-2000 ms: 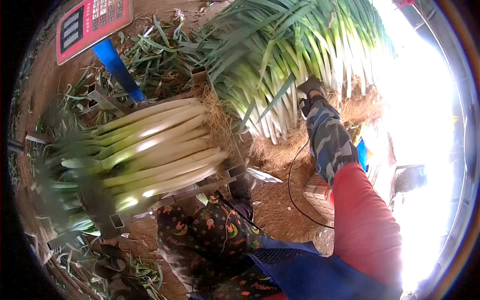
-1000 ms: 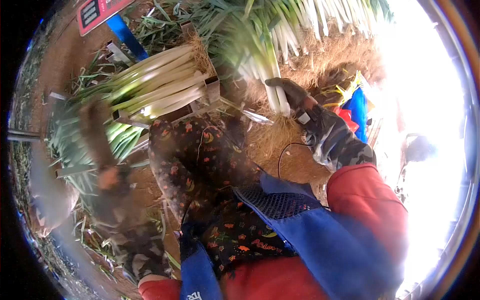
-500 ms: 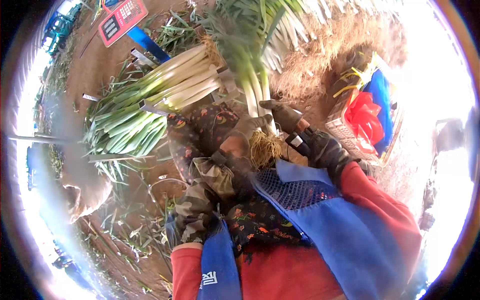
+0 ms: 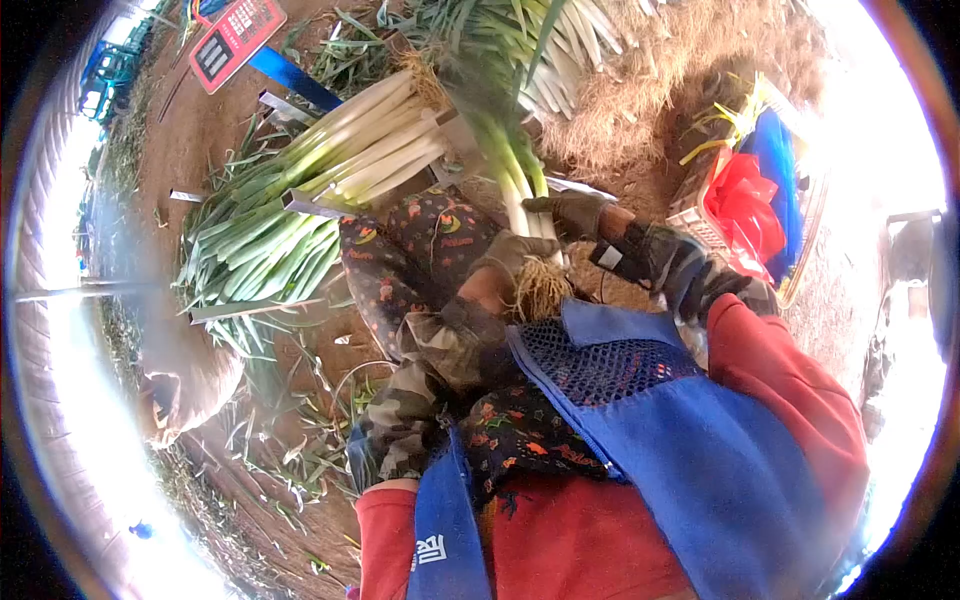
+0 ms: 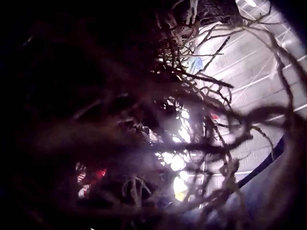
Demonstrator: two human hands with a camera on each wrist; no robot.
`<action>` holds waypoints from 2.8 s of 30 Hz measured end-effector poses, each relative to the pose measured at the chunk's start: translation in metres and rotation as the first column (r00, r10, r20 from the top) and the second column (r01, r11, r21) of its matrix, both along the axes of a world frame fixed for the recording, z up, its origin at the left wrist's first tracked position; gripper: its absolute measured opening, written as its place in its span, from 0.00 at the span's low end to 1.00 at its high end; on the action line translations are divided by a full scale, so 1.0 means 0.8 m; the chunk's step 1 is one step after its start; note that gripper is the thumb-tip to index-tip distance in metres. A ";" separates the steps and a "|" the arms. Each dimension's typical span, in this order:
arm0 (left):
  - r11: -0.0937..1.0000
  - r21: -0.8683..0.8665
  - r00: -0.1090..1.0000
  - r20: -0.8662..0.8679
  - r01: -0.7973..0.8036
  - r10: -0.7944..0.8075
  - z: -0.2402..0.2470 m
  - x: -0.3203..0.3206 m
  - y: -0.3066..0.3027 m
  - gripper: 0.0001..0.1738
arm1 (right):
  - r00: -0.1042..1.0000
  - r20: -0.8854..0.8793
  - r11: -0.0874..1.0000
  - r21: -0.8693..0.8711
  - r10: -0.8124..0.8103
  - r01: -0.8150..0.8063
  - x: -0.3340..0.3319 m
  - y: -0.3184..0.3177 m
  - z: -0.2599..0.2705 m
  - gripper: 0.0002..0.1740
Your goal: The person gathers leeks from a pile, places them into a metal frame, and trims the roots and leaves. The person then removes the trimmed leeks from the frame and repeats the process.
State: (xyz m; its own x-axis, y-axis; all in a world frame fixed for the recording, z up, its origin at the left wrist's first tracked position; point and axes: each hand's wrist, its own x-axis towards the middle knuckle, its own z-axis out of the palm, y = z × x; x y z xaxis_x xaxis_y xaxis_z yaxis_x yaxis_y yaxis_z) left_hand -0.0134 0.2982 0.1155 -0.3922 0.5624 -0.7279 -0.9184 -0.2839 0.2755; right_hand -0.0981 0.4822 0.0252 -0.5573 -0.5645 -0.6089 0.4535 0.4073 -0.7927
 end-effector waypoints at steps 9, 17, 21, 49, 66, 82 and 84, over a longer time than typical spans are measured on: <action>0.937 -0.317 0.783 -0.541 0.148 -0.307 -0.005 0.001 0.022 0.27 | 0.975 0.198 0.972 0.227 -0.099 0.052 -0.063 -0.042 -0.040 0.22; 0.743 -0.668 0.249 -0.729 -0.049 -0.638 0.015 0.009 0.043 0.35 | 0.982 0.140 0.990 0.078 -0.128 0.118 -0.060 -0.017 -0.028 0.16; 0.770 -0.593 0.248 -0.803 -0.236 -0.543 0.021 0.010 0.001 0.41 | 0.802 0.449 0.891 -0.031 -0.393 0.453 -0.039 -0.019 0.100 0.14; 0.259 -0.595 0.542 -0.803 -0.761 -0.248 -0.009 0.080 -0.382 0.12 | -0.283 -0.928 0.953 0.282 0.240 -0.115 -0.276 -0.472 0.157 0.32; -0.572 -0.680 0.622 0.215 -0.458 -0.753 0.017 -0.239 -0.520 0.34 | -0.214 -0.452 0.498 0.737 0.866 0.457 -0.369 -0.495 -0.053 0.28; -0.665 -0.737 0.583 0.490 -0.121 -0.648 -0.025 -0.308 -0.546 0.35 | -0.180 -0.686 0.708 0.666 0.705 0.234 -0.341 -0.475 0.019 0.25; -0.665 -0.741 0.576 0.505 -0.092 -0.642 -0.003 -0.308 -0.530 0.35 | -0.141 -0.699 0.712 0.677 0.701 0.187 -0.358 -0.475 -0.030 0.27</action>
State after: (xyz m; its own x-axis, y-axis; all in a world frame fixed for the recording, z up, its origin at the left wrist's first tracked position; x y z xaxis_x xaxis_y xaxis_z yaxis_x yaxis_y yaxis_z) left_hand -0.2600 -0.1261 0.1132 -0.8688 -0.3993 -0.2929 -0.2795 0.8836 -0.3756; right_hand -0.3847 0.1020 0.0014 -0.6191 -0.7711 0.1485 -0.7583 0.6362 0.1421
